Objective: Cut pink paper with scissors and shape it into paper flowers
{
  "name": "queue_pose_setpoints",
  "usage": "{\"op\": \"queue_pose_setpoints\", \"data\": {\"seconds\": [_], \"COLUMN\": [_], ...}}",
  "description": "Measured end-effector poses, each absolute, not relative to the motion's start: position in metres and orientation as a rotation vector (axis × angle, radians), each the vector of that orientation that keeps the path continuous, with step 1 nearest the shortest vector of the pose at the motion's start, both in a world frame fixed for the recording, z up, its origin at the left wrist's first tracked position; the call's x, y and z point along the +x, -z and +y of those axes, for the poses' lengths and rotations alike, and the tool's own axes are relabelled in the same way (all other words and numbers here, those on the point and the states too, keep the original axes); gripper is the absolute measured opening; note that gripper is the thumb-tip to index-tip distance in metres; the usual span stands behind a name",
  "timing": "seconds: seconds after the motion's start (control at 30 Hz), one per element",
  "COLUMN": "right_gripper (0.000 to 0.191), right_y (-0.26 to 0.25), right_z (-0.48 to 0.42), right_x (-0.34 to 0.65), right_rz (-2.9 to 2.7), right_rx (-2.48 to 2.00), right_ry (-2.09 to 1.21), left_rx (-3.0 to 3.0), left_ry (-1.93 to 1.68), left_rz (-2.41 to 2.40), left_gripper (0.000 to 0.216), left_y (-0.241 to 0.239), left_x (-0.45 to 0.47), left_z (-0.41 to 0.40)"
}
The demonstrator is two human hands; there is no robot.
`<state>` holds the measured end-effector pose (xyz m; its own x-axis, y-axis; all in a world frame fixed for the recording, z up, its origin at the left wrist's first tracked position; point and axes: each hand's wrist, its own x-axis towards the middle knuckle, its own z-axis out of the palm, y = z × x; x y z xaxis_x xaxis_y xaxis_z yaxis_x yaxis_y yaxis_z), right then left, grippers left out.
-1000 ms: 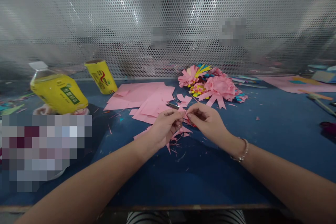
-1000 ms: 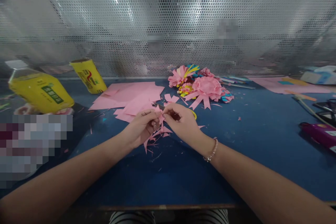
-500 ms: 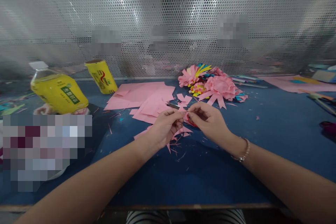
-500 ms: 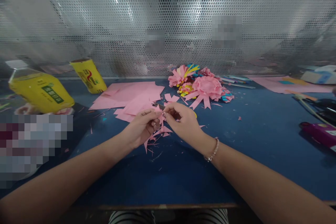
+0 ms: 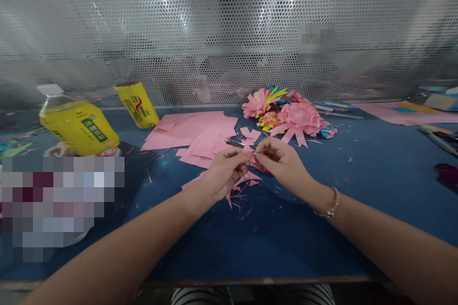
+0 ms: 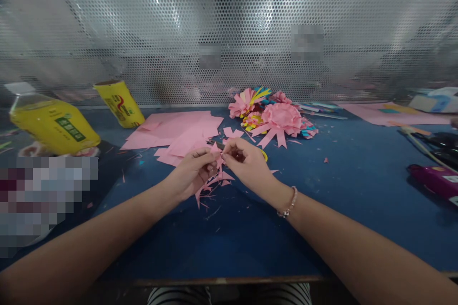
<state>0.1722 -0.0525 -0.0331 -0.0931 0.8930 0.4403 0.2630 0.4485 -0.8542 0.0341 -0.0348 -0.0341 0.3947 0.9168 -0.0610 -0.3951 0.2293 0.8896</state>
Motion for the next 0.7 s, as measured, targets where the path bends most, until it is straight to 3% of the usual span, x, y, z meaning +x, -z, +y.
{"op": "queue_pose_setpoints", "data": {"seconds": [0.7], "right_gripper": [0.004], "right_y": [0.0321], "right_z": [-0.052], "right_x": [0.1732], "right_rz": [-1.655], "right_rx": [-1.007], "right_ry": [-0.742], "left_rx": [0.916], "left_ry": [-0.981], "left_rz": [0.696], "left_gripper": [0.015], "left_y": [0.0322], "left_x": [0.0345], "left_z": [-0.0367]}}
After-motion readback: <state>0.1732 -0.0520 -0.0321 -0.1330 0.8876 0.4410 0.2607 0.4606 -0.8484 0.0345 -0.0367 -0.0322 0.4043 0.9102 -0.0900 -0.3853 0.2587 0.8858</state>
